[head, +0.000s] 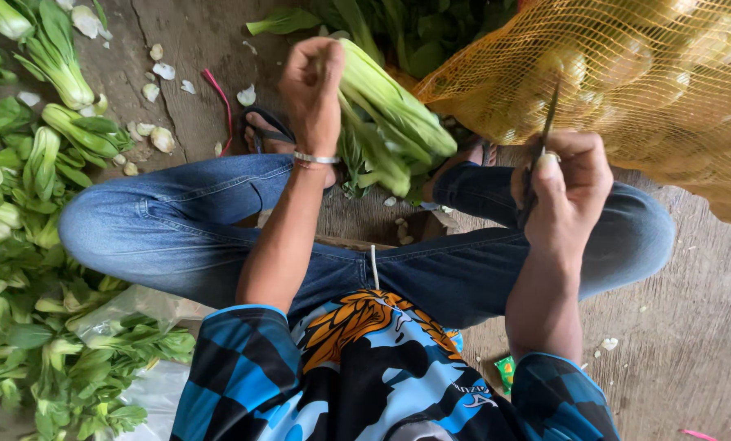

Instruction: The person sits on the floor among piles of leafy green vegetables and uses a small knife to trim the root ends off bok choy heads one at a time. They cut off the base, toss the trimmed leaves aside, and place the trimmed heads onto a pile next to a mesh sack.

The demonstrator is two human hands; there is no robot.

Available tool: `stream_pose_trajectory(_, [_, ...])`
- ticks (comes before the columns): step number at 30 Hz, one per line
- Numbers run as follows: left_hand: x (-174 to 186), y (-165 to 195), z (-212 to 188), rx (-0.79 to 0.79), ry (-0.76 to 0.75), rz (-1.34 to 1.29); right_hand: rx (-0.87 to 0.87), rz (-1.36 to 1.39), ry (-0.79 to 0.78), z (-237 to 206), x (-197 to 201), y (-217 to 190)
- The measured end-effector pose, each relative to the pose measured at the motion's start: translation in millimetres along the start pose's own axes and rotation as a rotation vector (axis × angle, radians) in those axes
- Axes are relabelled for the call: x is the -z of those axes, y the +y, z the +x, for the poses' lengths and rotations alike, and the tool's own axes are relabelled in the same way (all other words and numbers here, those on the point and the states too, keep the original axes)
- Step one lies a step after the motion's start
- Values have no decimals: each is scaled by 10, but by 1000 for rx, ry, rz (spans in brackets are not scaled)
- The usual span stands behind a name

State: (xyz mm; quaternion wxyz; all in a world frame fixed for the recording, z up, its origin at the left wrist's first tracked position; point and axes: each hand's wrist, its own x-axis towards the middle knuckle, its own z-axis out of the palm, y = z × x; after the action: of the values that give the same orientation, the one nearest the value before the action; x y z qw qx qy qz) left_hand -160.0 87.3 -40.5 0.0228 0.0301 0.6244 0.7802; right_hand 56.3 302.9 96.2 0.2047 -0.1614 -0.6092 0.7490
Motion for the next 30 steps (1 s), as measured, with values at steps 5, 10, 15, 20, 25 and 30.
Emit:
stream_pose_trajectory(5, [8, 431, -420, 239, -425, 169, -102, -409, -209, 57, -507, 65])
stream_pose_trajectory(10, [73, 1011, -537, 273, -760, -51, -448, -298, -394, 155, -797, 37])
stream_pose_trajectory(15, [269, 1282, -272, 467, -979, 49, -586, -162, -478, 200, -748, 21])
stream_pose_trajectory(20, [311, 1273, -188, 360, -1102, 226, -578, -141, -604, 214, -667, 84])
stream_pose_trajectory(25, [435, 1101, -134, 358, -1211, 150, -682, -149, -672, 223, -586, 75])
stream_pose_trajectory(30, [667, 744, -1, 501, -1389, -131, -627, -54, -874, 240, -579, 92])
